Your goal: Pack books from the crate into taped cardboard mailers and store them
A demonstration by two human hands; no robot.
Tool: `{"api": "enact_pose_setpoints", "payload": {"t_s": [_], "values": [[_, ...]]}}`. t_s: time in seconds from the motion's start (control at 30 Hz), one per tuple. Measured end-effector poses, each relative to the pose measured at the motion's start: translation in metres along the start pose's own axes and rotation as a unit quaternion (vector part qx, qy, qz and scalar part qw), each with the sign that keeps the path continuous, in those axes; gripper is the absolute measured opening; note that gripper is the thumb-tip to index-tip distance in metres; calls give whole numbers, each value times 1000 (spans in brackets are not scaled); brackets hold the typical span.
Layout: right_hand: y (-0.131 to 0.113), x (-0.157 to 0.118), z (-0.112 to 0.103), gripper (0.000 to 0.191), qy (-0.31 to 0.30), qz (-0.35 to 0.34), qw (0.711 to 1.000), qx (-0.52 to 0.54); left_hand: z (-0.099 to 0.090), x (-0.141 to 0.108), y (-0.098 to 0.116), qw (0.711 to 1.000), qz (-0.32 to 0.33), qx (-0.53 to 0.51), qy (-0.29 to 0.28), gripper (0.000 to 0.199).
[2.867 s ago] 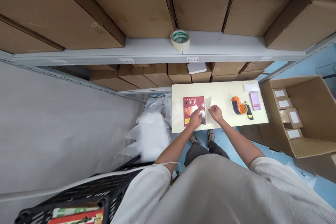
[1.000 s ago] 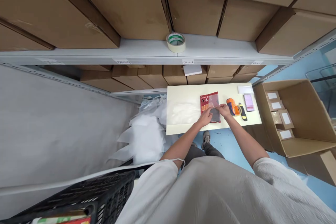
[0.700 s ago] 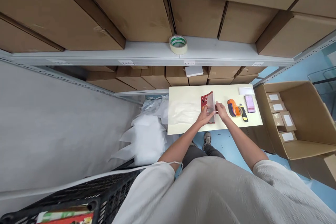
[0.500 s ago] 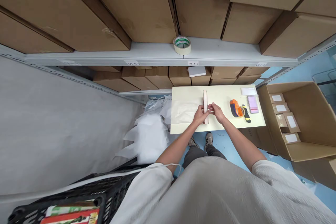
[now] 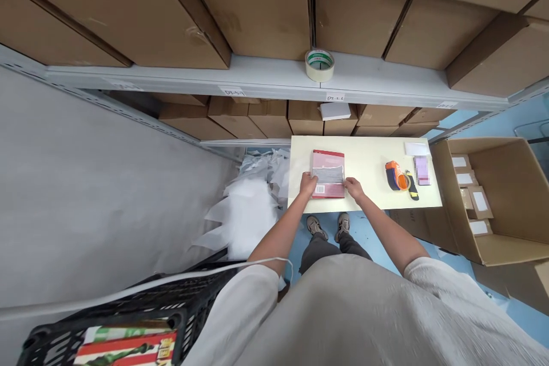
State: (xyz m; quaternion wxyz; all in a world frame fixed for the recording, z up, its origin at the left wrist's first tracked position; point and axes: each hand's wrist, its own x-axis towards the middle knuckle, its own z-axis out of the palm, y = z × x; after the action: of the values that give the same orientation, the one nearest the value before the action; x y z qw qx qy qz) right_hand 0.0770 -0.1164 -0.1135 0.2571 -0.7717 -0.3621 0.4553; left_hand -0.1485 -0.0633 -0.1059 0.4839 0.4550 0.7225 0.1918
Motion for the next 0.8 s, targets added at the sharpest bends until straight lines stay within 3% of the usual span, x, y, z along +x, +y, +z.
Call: {"api": "enact_pose_setpoints", "payload": {"t_s": [0.1,0.2,0.37,0.53,0.63,0.8], "values": [[-2,-1,5,31,-4,36,999,9,-6,6,-11,999,-43,-1,-18,50],[-6,-2,9,32,6,41,999,4,-10,5,-16,998,-26,56,-32,49],[-8,1,14,35,22,52,998,-36,-9,-2,-17,992,-5,118,39,66],[-11,5,18,29,42,64,996,-53,-9,-5,-22,997,-9,72,-26,68],[-14,8,20,21,41,86,994,-57,-11,-7,-26,997,-10,66,-34,67],[-21,10,13,24,26,104,994,-13,-9,-11,-27,997,5,57,-49,66]]}}
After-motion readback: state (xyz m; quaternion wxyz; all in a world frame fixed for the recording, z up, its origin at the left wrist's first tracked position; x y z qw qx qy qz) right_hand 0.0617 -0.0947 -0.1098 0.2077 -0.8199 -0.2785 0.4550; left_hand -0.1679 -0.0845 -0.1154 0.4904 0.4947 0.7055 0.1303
